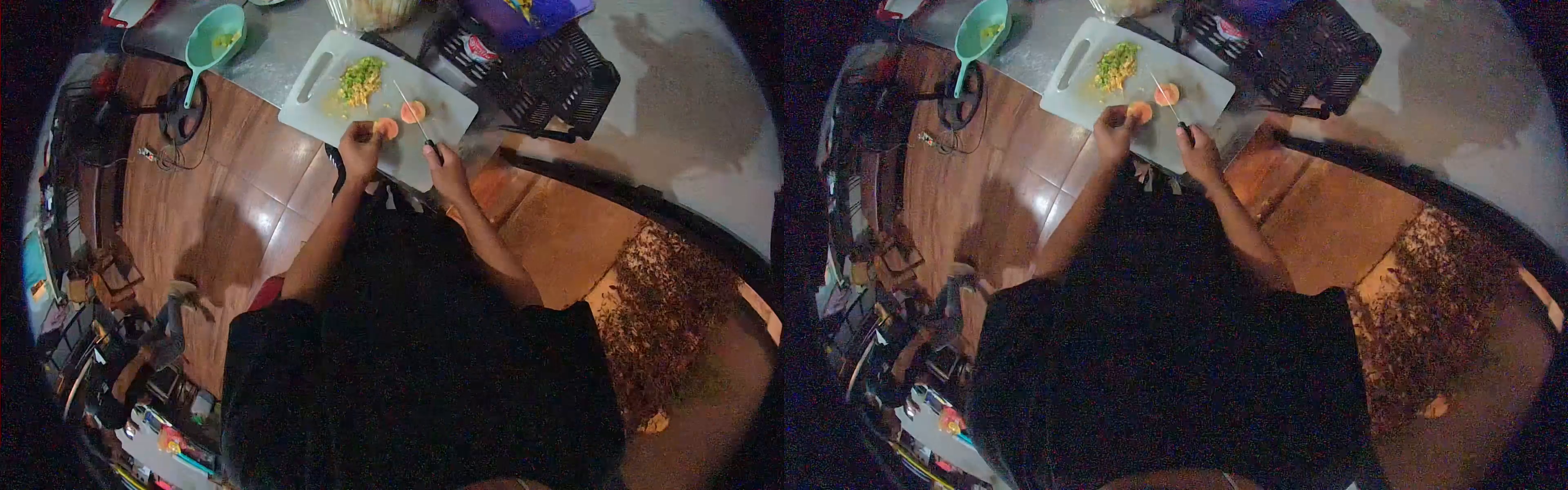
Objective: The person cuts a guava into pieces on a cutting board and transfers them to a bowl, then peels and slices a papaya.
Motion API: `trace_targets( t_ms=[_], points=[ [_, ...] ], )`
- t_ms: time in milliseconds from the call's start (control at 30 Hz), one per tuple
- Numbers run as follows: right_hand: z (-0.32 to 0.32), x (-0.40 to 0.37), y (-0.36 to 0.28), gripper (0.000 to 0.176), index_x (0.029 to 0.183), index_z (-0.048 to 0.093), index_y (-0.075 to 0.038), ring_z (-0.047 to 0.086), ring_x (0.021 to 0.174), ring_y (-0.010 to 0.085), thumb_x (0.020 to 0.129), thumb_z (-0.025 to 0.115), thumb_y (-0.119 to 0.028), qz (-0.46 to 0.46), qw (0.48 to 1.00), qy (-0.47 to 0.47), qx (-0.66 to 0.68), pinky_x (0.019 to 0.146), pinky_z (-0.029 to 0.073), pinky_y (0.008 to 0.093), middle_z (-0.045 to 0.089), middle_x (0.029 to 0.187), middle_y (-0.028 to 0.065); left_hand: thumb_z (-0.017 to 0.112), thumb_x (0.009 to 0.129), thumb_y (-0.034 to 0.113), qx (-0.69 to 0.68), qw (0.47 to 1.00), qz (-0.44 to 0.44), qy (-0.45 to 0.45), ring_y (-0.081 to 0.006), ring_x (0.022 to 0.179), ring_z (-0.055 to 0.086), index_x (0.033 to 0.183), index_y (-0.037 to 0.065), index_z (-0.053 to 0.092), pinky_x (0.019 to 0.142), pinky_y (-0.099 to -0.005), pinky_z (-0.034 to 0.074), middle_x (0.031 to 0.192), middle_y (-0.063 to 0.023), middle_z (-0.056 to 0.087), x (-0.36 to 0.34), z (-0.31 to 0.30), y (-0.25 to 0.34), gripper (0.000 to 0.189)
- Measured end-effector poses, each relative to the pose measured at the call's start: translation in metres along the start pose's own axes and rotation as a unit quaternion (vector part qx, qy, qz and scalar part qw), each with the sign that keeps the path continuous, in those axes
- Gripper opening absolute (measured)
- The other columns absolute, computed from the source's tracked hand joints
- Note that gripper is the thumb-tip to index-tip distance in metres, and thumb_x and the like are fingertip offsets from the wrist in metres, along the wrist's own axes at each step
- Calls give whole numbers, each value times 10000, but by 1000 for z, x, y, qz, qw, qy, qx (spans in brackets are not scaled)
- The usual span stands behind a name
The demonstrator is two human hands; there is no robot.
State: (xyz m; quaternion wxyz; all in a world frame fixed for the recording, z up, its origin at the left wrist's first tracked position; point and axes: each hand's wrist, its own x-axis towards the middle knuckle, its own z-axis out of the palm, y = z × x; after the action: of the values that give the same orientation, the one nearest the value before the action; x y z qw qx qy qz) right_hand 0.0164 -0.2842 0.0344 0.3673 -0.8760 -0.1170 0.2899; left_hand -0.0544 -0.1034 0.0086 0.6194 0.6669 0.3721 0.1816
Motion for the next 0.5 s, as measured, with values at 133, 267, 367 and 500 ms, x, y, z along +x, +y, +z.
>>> trace_targets(
  t_ms=[133,267,367,500],
  points=[
    [12,-7,0,412,985,602,-19,610,856,434,941,488,-412,-21,1000,-7,19,749,469,480,647,879,224,729,826,131,-58,997,-40,-28,-107,693,609,925,-51,665,656,-257,495,782,-73,679,5,-3,-4,217],
    [21,-16,-3,416,1020,610,-19,614,873,424,957,463,-403,-36,999,-8,40,785,469,481,655,893,216,717,826,98,-69,996,-44,-35,-104,689,607,956,-57,670,639,-237,488,781,-72,674,-1,-2,2,207],
    [34,-15,7,420,1008,616,-15,614,891,423,966,445,-397,14,1000,0,-21,801,467,485,659,909,215,715,824,92,-86,995,-41,-28,-102,667,597,966,-63,669,613,-238,479,784,-63,672,2,0,-15,215],
    [22,-26,-15,438,946,628,2,603,753,309,979,426,-386,-5,999,-33,25,708,457,402,582,743,163,740,823,172,-62,994,-79,-32,-137,777,633,974,-92,664,717,-281,511,857,-104,692,1,0,-7,313]
  ],
)
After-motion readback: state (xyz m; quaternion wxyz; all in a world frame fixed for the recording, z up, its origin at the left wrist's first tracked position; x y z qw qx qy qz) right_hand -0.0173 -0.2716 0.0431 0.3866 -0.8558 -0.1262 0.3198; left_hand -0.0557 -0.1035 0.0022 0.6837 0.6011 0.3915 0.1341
